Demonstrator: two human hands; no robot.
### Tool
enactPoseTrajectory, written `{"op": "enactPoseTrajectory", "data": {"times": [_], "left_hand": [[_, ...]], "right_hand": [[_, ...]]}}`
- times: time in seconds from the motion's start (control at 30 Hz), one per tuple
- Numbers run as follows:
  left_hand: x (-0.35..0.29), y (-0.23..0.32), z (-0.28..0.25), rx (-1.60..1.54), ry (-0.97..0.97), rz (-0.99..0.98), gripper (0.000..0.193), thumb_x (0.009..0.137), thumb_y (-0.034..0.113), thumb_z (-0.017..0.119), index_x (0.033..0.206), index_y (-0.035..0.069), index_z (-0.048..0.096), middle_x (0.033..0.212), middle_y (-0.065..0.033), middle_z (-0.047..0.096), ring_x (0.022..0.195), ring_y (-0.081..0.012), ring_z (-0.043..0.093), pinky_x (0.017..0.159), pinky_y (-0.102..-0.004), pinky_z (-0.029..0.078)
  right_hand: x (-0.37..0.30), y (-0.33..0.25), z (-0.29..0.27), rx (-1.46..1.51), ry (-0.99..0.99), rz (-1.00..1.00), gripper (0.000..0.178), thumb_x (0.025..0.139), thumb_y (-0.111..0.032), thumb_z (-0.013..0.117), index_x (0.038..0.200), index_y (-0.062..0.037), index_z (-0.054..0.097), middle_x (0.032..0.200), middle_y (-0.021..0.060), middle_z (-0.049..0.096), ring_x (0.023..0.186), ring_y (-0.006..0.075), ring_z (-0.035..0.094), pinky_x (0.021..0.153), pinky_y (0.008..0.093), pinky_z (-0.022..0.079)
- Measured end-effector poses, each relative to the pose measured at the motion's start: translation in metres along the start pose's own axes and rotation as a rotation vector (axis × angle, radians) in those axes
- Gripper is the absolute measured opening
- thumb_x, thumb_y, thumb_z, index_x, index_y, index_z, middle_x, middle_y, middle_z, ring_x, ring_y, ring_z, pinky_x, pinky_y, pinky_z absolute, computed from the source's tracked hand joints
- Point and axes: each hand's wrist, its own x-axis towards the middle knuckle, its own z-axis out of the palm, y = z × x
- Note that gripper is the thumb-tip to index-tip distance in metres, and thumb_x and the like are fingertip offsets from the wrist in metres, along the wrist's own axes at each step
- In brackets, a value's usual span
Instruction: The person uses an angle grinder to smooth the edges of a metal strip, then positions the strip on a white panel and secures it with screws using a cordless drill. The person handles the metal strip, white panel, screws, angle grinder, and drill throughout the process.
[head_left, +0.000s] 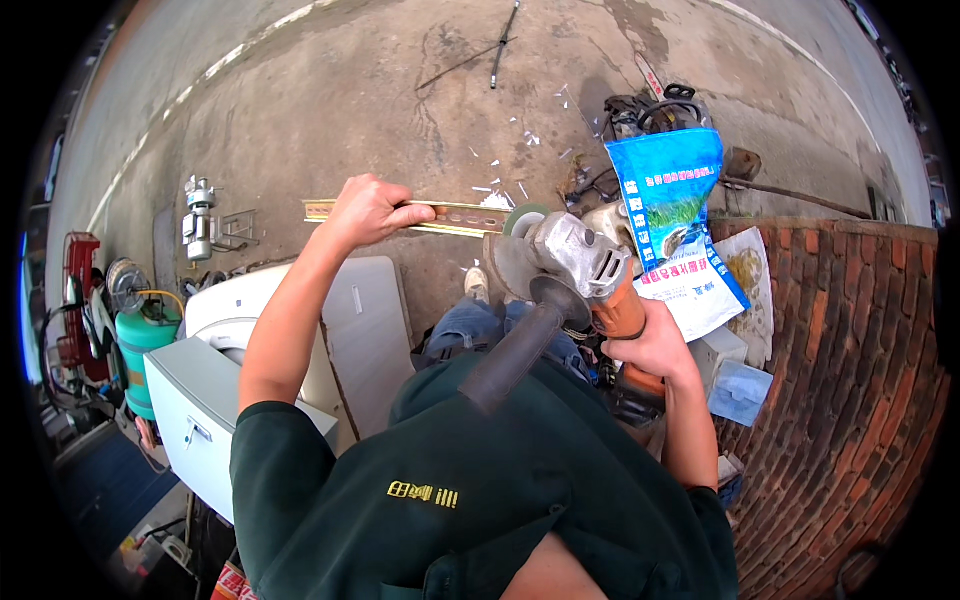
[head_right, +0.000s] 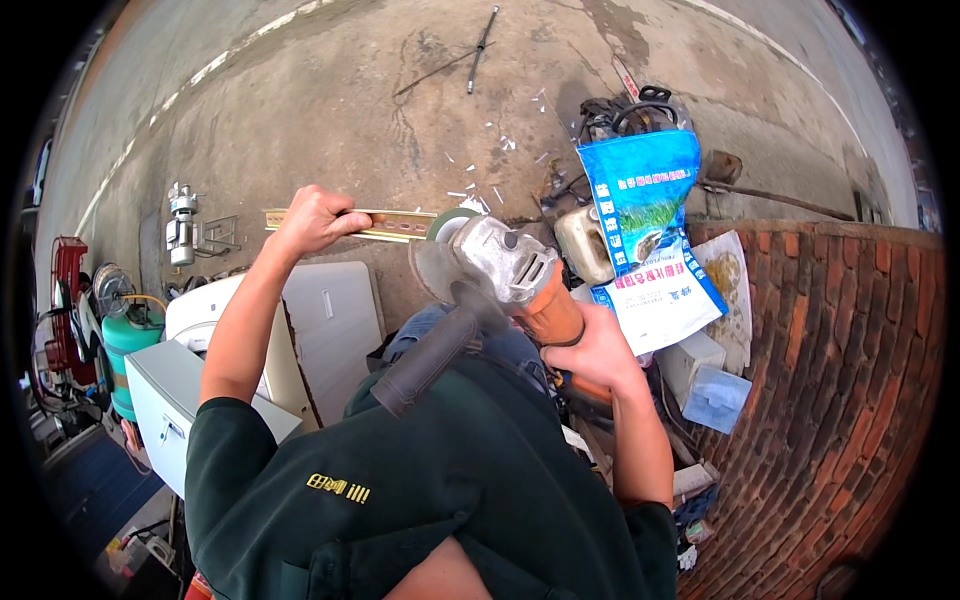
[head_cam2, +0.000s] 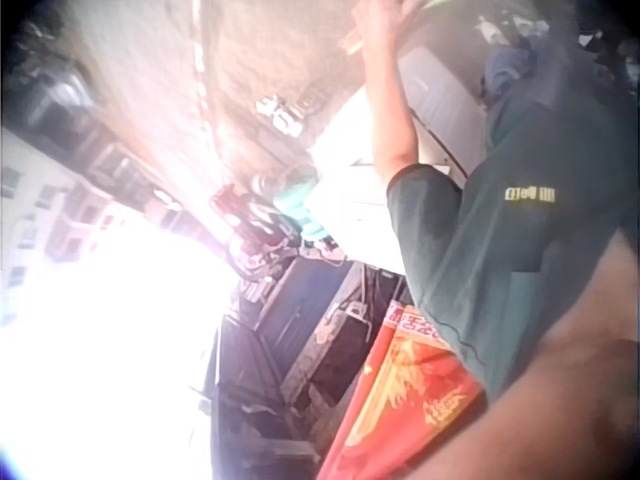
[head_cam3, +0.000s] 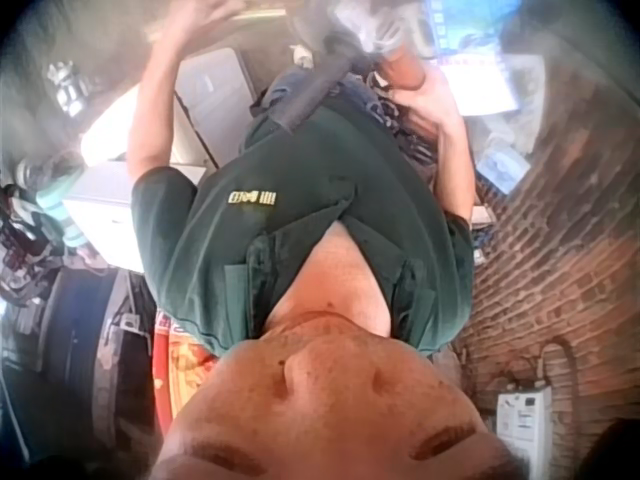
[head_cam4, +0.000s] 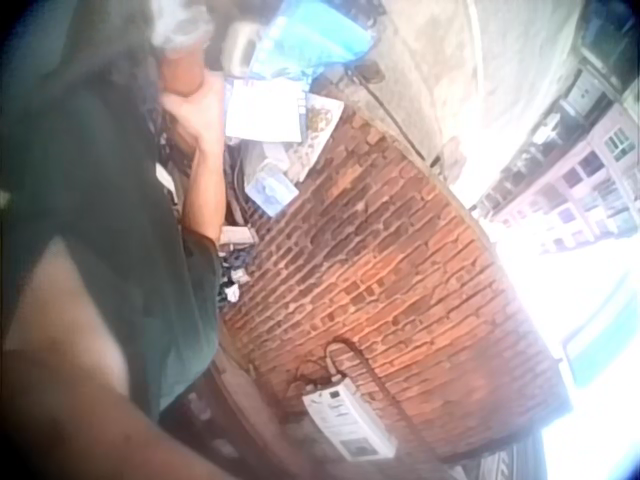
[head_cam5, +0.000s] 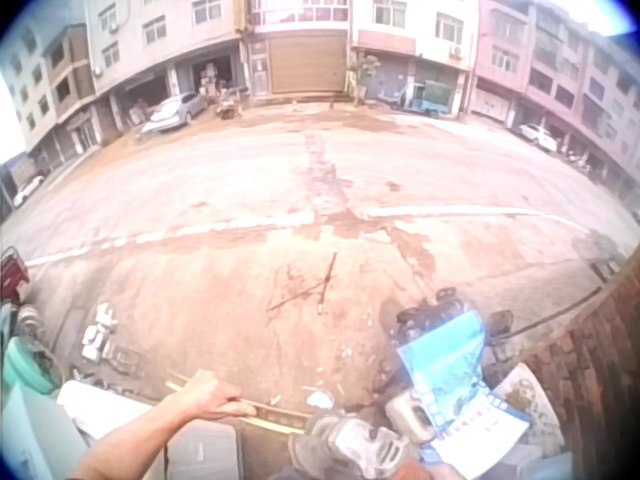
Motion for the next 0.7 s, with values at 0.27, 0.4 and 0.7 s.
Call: {"op": "enactPoseTrajectory", "data": {"times": [0.27,0.4,0.7], "left_hand": [[0.0014,-0.0048,0.0027,-0.038,0.028,-0.020,0.057,0.084,0.057,0.068,0.059,0.006,0.062,0.052,-0.0153,0.053,0.051,-0.0366,0.054,0.050,-0.0442,0.042],[-0.0005,-0.0091,0.0034,-0.024,0.022,-0.019,0.056,0.084,0.056,0.069,0.059,0.006,0.062,0.052,-0.0152,0.053,0.051,-0.0361,0.054,0.049,-0.0439,0.042],[-0.0002,-0.0093,0.0051,-0.060,0.063,-0.014,0.049,0.085,0.049,0.070,0.063,0.006,0.065,0.053,-0.0153,0.052,0.049,-0.0343,0.052,0.048,-0.0421,0.041]], "right_hand": [[0.0013,0.0094,0.0018,-0.033,-0.041,0.021,0.045,0.060,-0.015,0.076,0.099,0.0070,0.066,0.087,0.0142,0.072,0.082,0.0167,0.067,0.079,0.0332,0.053],[-0.0006,0.0062,0.0040,-0.032,-0.027,0.056,0.045,0.060,-0.015,0.076,0.098,0.0071,0.066,0.087,0.0134,0.071,0.081,0.0164,0.067,0.079,0.0332,0.053],[0.0011,0.0057,0.0096,0.037,-0.007,0.004,0.045,0.059,-0.014,0.076,0.097,0.0079,0.066,0.085,0.0135,0.071,0.080,0.0142,0.065,0.078,0.0329,0.052]]}}
